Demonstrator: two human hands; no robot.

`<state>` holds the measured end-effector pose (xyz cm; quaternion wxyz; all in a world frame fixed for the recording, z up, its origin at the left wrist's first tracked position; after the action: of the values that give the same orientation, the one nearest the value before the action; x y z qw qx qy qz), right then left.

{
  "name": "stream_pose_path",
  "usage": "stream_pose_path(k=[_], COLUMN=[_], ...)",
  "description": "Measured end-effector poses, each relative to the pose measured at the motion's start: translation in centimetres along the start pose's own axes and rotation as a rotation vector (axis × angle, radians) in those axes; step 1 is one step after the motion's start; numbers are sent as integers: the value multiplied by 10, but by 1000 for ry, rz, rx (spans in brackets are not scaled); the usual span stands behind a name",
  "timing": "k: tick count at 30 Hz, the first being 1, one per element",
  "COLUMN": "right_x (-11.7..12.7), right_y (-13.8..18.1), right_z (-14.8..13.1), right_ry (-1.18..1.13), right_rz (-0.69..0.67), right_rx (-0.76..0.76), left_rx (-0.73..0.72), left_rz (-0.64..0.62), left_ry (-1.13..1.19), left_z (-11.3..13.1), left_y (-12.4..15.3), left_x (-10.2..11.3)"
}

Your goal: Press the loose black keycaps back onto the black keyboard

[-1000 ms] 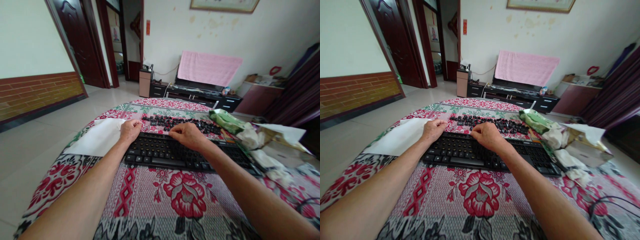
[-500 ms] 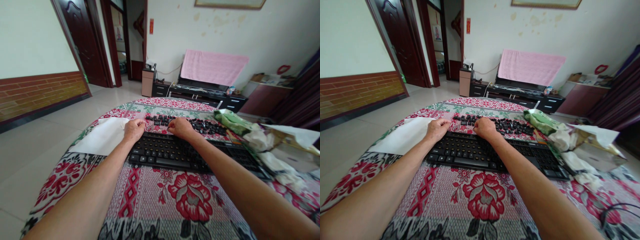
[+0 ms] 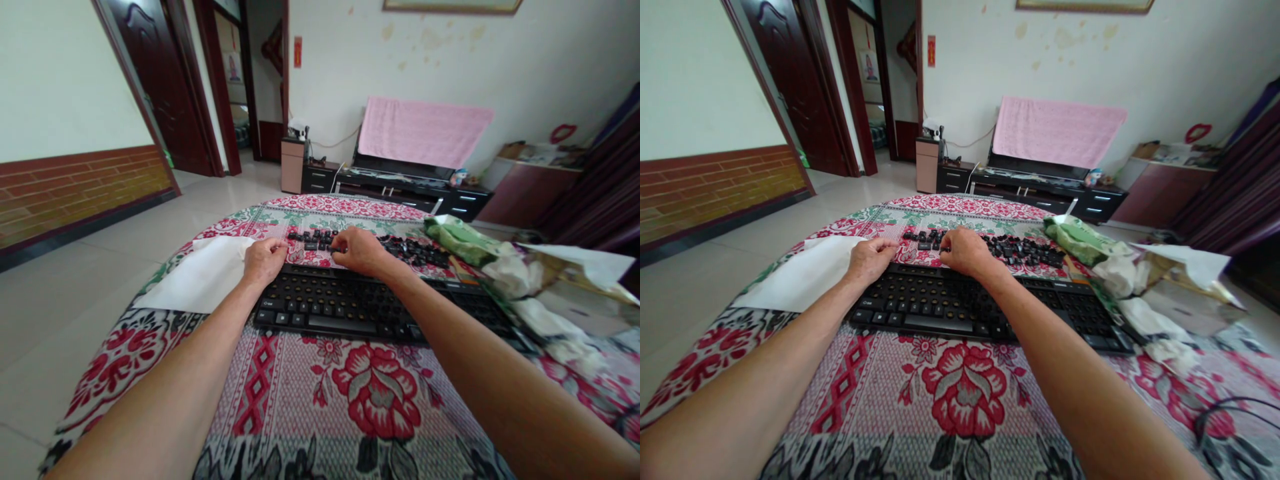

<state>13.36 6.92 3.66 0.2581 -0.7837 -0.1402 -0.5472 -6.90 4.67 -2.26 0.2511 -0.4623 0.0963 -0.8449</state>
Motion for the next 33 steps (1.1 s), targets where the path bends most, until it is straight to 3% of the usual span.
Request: stream_pose_path(k=[2,6,10,15,21,33], right_x=[12,27,26,20,20,15], right_y=[18,59,83,89,90,88], right_z=[-3,-8,-13,-14,-15,-6], right_ry=[-114,-377,-561,-613,-540,-632], right_rz=[-25,-190,-354,-415,-363,-427], right_rx=[66,9,-51,-6,42,-93], left_rx=[-6,-17,-3,5,-5,20], left_rz=[1,-2,-6,-3,11,-2], left_ry=[6,-3,-23,-34,-41,-47], left_z=[1,2,4,4,2,4], left_y=[0,2,2,2,1,1], left_x=[0,2,3,3,2,4])
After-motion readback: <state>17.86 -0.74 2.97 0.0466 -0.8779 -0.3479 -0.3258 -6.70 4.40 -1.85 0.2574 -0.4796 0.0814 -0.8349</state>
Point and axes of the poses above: each hand's wrist, its own y-axis away from the middle knuckle, its own x-axis out of the back of the hand, z = x × y, the point moved 1 cm from there along -y, towards the middle knuckle, and after that the axes turned 10 degrees about -y, right-handed, at the moved point
